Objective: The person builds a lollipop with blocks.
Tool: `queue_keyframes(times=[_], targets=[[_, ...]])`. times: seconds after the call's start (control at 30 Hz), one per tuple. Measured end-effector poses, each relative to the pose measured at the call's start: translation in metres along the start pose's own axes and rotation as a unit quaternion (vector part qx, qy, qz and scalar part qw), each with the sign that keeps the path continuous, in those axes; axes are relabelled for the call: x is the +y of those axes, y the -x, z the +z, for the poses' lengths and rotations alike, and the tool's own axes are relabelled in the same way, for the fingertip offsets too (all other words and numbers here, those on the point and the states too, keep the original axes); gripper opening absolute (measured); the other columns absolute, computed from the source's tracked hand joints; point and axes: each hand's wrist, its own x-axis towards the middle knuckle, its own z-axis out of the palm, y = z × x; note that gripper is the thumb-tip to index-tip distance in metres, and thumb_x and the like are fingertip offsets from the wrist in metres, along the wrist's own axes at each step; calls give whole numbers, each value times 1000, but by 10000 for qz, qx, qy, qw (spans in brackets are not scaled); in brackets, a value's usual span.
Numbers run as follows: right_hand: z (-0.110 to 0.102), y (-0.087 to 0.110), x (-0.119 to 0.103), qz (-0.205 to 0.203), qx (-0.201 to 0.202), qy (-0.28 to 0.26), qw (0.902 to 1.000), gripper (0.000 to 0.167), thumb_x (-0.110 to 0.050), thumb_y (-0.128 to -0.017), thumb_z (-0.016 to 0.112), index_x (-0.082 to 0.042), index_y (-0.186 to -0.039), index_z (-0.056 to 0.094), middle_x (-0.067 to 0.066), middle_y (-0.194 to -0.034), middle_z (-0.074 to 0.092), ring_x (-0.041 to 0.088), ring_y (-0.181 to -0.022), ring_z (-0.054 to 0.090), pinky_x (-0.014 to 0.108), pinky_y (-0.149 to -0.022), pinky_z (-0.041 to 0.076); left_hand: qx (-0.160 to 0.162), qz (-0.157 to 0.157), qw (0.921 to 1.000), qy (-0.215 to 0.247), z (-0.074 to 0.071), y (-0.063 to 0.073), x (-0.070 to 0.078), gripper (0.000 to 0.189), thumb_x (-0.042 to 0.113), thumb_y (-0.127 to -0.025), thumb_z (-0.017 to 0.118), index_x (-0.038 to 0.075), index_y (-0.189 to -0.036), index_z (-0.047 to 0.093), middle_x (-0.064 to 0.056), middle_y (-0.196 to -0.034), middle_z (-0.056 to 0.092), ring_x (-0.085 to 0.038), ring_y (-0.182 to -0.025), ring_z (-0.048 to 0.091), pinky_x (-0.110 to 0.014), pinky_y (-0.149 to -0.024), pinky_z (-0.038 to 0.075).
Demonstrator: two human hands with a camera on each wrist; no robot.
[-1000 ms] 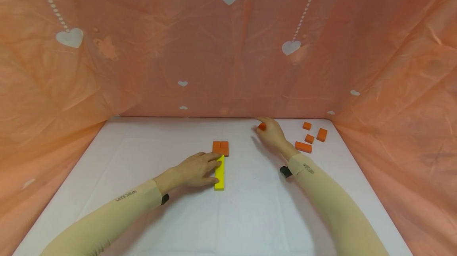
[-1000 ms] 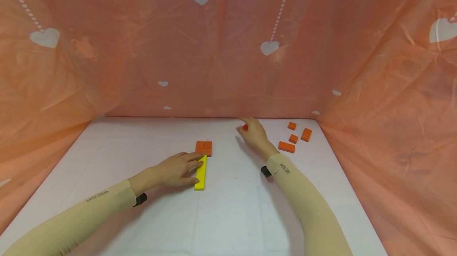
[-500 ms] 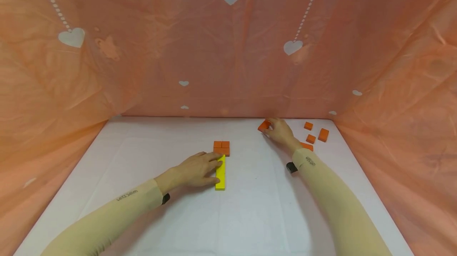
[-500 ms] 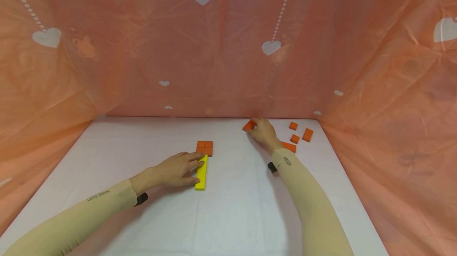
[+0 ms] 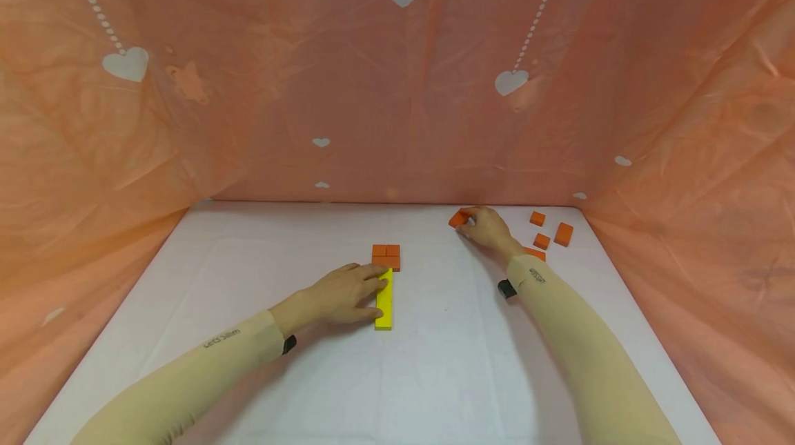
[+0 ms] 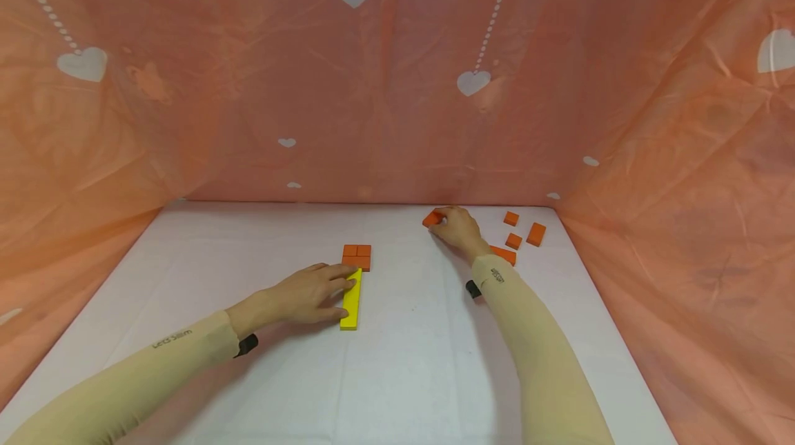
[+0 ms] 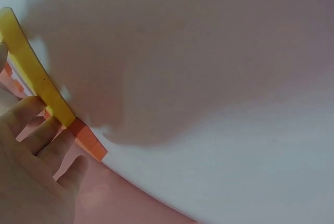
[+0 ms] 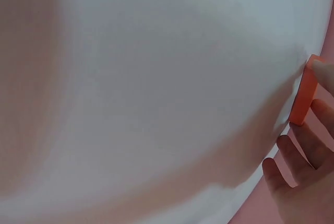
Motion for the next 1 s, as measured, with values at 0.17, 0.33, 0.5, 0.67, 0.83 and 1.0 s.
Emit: queue_keyframes(times=[0.17, 0.33, 0.5, 0.67, 0.83, 1.0], targets=[[1, -1, -1, 31, -11, -124, 9999, 54, -23, -100, 67, 1, -147, 56, 24, -153, 51, 45, -142, 45, 56, -119, 36, -2, 2, 10000, 29, 0, 1, 0, 63, 49, -100, 65, 7, -148, 58, -12, -162, 44, -30, -148, 43, -52, -121, 36], [6, -4, -9, -30, 8, -256, 9997, 54, -26, -99, 67, -1, -146, 58, 23, -152, 53, 43, -140, 47, 54, -118, 37, 2, 6, 10000, 65, -1, 1, 0, 64, 49, -101, 65, 7, -148, 58, -13, -162, 43, -30, -148, 43, -52, -121, 36], [12, -6, -26, -270, 114, -546, 9981, 54, -27, -98, 70, -3, -145, 60, 23, -148, 56, 41, -135, 52, 52, -114, 41, -6, -9, 10000, 91, -1, 1, 0, 64, 49, -100, 65, 7, -149, 57, -13, -162, 43, -30, -148, 42, -52, -121, 36], [20, -7, -50, -591, 171, -893, 9941, 52, -27, -97, 74, -6, -143, 63, 20, -144, 60, 39, -138, 51, 52, -117, 39, -28, 12, 10000, 31, -1, 0, 0, 65, 49, -100, 65, 7, -149, 57, -13, -162, 43, -30, -148, 43, -51, -121, 36], [30, -9, -75, -999, 139, -1080, 9890, 50, -24, -97, 74, -6, -142, 64, 16, -143, 63, 35, -137, 53, 51, -118, 39, -28, 44, 10000, -26, -2, 0, 0, 65, 49, -100, 65, 7, -148, 58, -14, -161, 44, -31, -147, 44, -50, -120, 37], [40, -12, -98, -1205, -31, -1278, 9844, 47, -20, -98, 71, -5, -142, 64, 15, -145, 62, 34, -138, 53, 49, -116, 42, 30, 87, 10000, 6, -2, -1, 0, 64, 49, -100, 66, 6, -148, 58, -14, -160, 45, -31, -147, 45, -51, -120, 38]])
